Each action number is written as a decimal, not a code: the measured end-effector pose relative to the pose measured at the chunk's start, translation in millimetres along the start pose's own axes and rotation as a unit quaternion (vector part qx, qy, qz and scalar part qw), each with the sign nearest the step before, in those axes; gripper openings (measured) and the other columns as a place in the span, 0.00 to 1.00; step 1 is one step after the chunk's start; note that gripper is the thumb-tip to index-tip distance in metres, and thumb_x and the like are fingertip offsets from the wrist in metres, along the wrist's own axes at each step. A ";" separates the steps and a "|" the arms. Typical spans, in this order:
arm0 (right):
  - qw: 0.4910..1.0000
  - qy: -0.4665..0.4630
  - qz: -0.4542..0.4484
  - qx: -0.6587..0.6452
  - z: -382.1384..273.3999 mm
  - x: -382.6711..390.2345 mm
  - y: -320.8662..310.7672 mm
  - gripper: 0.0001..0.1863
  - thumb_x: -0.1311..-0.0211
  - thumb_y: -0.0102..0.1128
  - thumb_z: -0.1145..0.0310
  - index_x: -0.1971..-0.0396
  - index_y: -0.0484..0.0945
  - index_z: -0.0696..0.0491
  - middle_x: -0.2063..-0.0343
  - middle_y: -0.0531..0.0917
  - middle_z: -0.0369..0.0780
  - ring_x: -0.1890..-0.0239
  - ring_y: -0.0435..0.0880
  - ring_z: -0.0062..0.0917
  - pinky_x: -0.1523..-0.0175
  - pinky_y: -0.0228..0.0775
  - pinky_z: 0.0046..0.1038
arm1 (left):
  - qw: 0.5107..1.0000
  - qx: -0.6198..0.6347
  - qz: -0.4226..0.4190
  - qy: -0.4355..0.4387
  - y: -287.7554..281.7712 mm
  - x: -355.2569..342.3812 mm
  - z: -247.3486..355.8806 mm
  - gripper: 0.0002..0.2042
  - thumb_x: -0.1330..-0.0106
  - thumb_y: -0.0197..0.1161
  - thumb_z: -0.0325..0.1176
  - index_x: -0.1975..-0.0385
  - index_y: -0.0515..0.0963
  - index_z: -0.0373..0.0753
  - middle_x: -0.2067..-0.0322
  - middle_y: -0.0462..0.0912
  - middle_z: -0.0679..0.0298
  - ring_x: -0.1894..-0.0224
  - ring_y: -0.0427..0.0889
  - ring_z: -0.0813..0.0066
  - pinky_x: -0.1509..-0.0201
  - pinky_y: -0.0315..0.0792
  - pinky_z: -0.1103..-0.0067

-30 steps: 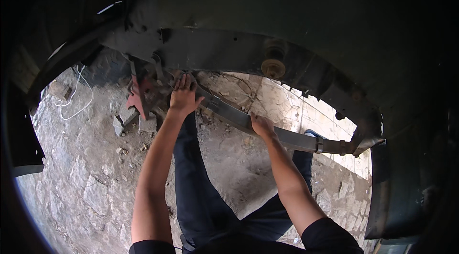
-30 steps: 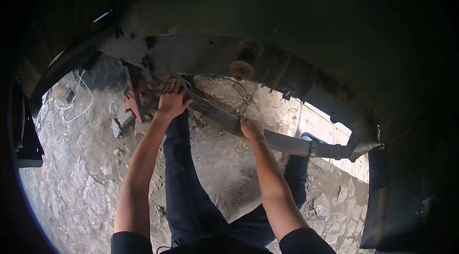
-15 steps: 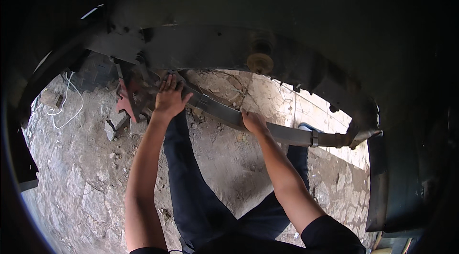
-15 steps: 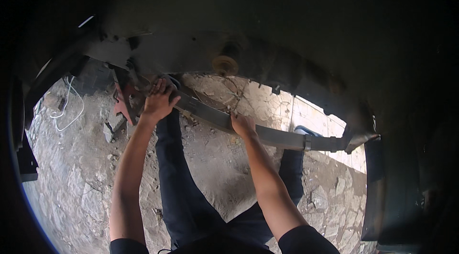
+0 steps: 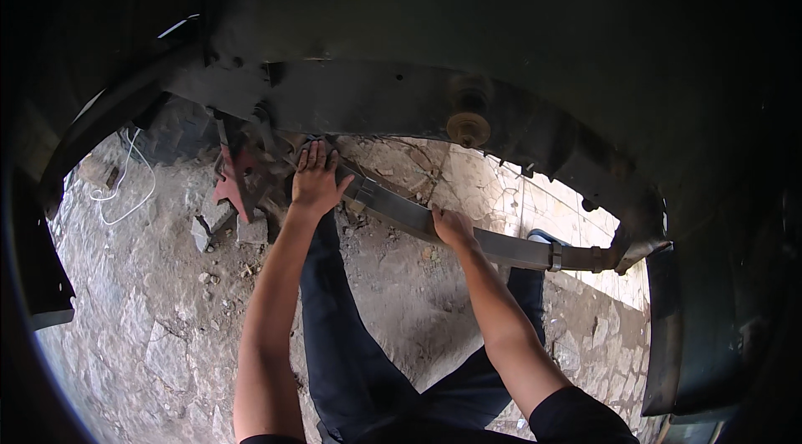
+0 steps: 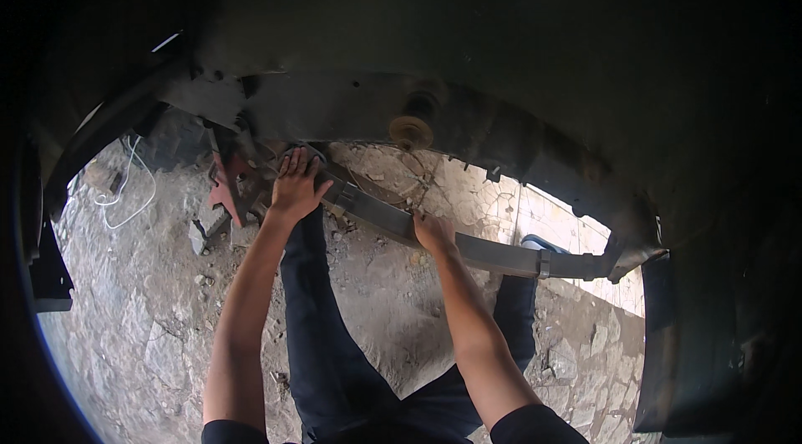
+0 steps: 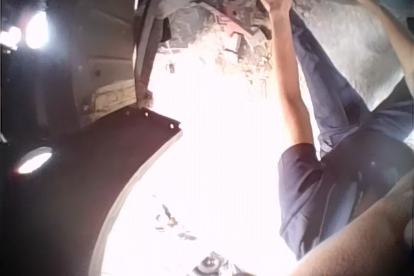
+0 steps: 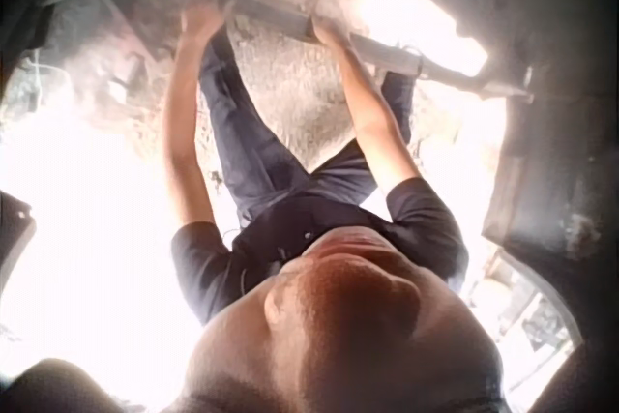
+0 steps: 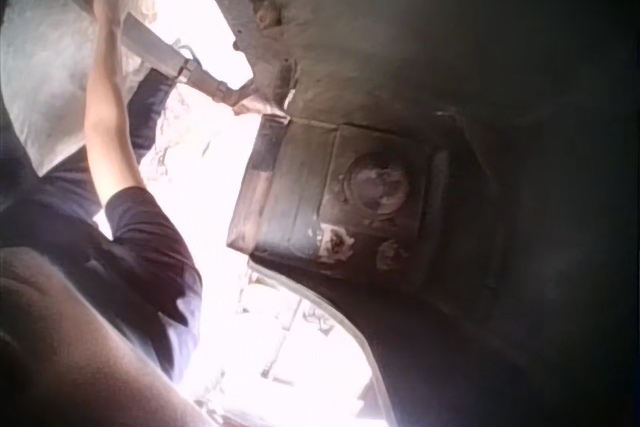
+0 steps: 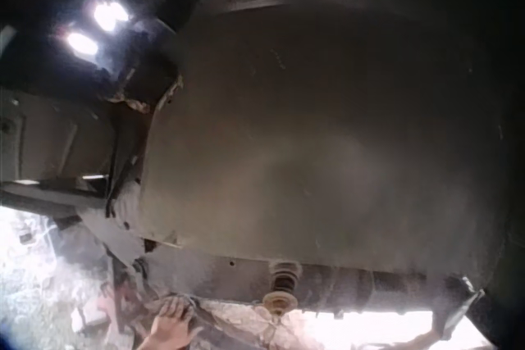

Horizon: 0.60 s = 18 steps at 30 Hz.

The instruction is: The person crouches under a vehicle and repeatedly aligns and presses a metal leaf spring into place against the chassis. They use both hands to hold and adjust the spring, ensuring it fits into the mounting points.

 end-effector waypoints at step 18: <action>1.000 -0.016 0.022 0.008 5.6 -3.5 2.0 0.36 0.27 0.29 0.46 0.68 0.83 0.59 0.65 0.85 0.52 0.58 0.83 0.47 0.49 0.72 0.44 | 0.999 0.038 0.000 -0.013 -4.2 -10.7 1.8 0.34 0.32 0.47 0.60 0.42 0.73 0.33 0.35 0.64 0.44 0.30 0.59 0.53 0.26 0.50 0.65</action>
Point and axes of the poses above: each hand's wrist, its own x-axis away from the middle knuckle, its own y-axis out of the palm, z = x × y, the point moved 4 cm from there along -x, towards the middle knuckle
